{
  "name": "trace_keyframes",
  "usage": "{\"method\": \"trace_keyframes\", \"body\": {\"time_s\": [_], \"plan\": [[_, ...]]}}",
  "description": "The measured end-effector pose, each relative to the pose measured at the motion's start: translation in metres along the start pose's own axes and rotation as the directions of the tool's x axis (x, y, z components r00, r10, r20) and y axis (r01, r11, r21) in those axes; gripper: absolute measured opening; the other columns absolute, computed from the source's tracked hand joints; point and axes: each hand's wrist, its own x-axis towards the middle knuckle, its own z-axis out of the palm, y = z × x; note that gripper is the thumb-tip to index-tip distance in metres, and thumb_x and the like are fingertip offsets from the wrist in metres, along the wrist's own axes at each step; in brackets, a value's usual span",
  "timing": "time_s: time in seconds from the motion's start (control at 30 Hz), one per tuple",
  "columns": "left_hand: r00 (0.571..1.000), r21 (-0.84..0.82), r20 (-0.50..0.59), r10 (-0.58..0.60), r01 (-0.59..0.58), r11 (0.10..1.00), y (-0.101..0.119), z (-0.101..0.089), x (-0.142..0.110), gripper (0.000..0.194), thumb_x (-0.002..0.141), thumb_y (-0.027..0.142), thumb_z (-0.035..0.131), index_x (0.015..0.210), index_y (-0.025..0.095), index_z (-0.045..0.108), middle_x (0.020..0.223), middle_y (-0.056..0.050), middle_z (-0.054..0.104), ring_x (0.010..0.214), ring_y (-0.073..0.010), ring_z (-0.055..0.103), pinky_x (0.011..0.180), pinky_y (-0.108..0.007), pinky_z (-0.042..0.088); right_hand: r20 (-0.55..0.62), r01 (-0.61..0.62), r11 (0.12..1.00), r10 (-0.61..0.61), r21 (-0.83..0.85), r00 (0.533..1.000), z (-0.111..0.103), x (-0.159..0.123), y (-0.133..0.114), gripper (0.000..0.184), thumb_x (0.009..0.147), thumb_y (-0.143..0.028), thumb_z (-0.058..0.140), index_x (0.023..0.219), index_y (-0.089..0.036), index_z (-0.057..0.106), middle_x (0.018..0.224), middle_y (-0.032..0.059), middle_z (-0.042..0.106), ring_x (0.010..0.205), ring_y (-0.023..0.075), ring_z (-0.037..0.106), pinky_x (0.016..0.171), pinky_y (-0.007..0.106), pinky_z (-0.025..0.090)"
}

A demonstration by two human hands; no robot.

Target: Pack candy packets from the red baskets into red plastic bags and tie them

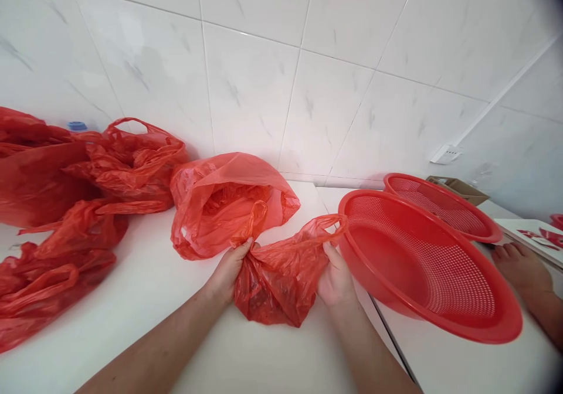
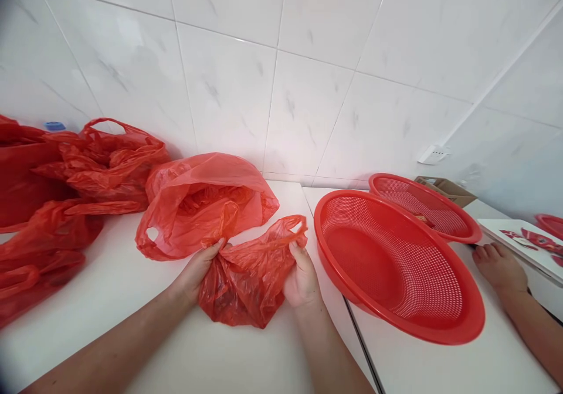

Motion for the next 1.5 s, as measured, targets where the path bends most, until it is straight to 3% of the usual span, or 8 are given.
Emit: {"method": "trace_keyframes", "body": {"time_s": [0.23,0.47,0.63,0.93,1.17,1.3,1.4,1.5], "plan": [[0.999,0.024,0.045,0.014,-0.015,1.000,0.000,-0.001,0.000,0.024,0.078,0.033,0.067,0.068,0.014,0.056,0.062,-0.001,0.059,0.055,-0.0131,0.060,0.055,-0.025,0.050,-0.040,-0.071,0.997,0.070,-0.040,0.997,0.000,0.001,-0.005,0.016,0.076,-0.039,0.065,0.078,-0.023,0.062,0.083,0.0035,0.067,0.086,0.0212,0.063,0.079,0.038,0.052],[0.999,-0.032,0.029,-0.014,0.015,0.999,0.001,0.005,-0.005,0.016,0.079,0.028,0.066,0.075,0.014,0.058,0.068,-0.002,0.062,0.059,-0.0129,0.061,0.062,-0.026,0.052,-0.057,-0.074,0.964,0.061,-0.255,0.996,0.001,-0.001,0.000,0.048,0.077,-0.045,0.065,0.053,-0.021,0.030,0.044,-0.0080,0.029,0.043,0.0080,0.031,0.052,0.024,0.041],[0.994,-0.064,0.108,-0.012,0.019,0.998,-0.001,0.006,-0.009,0.016,0.081,0.027,0.064,0.088,0.013,0.061,0.083,-0.009,0.068,0.075,-0.0188,0.067,0.075,-0.032,0.054,0.017,-0.055,0.897,0.069,-0.439,0.997,0.005,-0.010,0.010,0.036,0.081,-0.052,0.061,0.069,-0.021,0.046,0.049,-0.0080,0.039,0.042,0.0071,0.034,0.044,0.020,0.031],[0.960,0.193,0.280,0.022,-0.078,0.978,-0.008,0.022,-0.015,0.019,0.076,0.027,0.069,0.090,0.014,0.063,0.083,-0.007,0.067,0.075,-0.0185,0.065,0.073,-0.030,0.050,0.194,-0.081,0.866,0.200,-0.494,0.960,0.028,-0.017,0.023,0.056,0.067,-0.043,0.076,0.116,-0.023,0.057,0.091,0.0046,0.068,0.078,0.0198,0.065,0.076,0.036,0.051],[0.922,0.496,0.308,0.234,-0.365,0.788,-0.020,0.026,-0.023,0.043,0.074,0.026,0.069,0.115,0.024,0.056,0.105,-0.007,0.063,0.088,-0.0197,0.061,0.077,-0.031,0.048,-0.052,-0.120,0.866,0.109,-0.486,0.993,0.015,-0.007,0.021,0.037,0.068,-0.045,0.073,0.092,-0.018,0.065,0.083,0.0048,0.069,0.073,0.0187,0.064,0.066,0.030,0.050],[0.740,0.569,0.495,0.456,-0.673,0.473,-0.019,0.026,-0.030,0.072,0.056,0.016,0.082,0.123,0.026,0.057,0.139,-0.010,0.044,0.129,-0.0302,0.037,0.108,-0.039,0.028,-0.111,-0.085,0.845,0.031,-0.528,0.993,0.011,-0.005,0.020,0.032,0.072,-0.045,0.070,0.087,-0.017,0.064,0.075,0.0023,0.067,0.068,0.0163,0.062,0.063,0.028,0.049],[0.668,0.593,0.598,0.442,-0.740,0.317,-0.018,0.028,-0.032,0.041,0.063,0.019,0.078,0.102,0.027,0.070,0.135,-0.009,0.048,0.128,-0.0313,0.036,0.110,-0.042,0.023,-0.083,-0.065,0.766,0.016,-0.640,0.996,0.010,-0.007,0.021,0.027,0.080,-0.045,0.062,0.085,-0.018,0.064,0.066,-0.0007,0.063,0.056,0.0121,0.056,0.053,0.024,0.043],[0.709,0.602,0.517,0.480,-0.700,0.384,-0.017,0.030,-0.029,0.006,0.077,0.024,0.067,0.072,0.024,0.070,0.113,-0.010,0.059,0.119,-0.0288,0.044,0.105,-0.038,0.031,-0.034,-0.096,0.751,0.097,-0.653,0.995,0.009,-0.010,0.020,0.029,0.085,-0.047,0.054,0.090,-0.020,0.063,0.050,-0.0049,0.054,0.039,0.0086,0.040,0.042,0.022,0.032]]}}
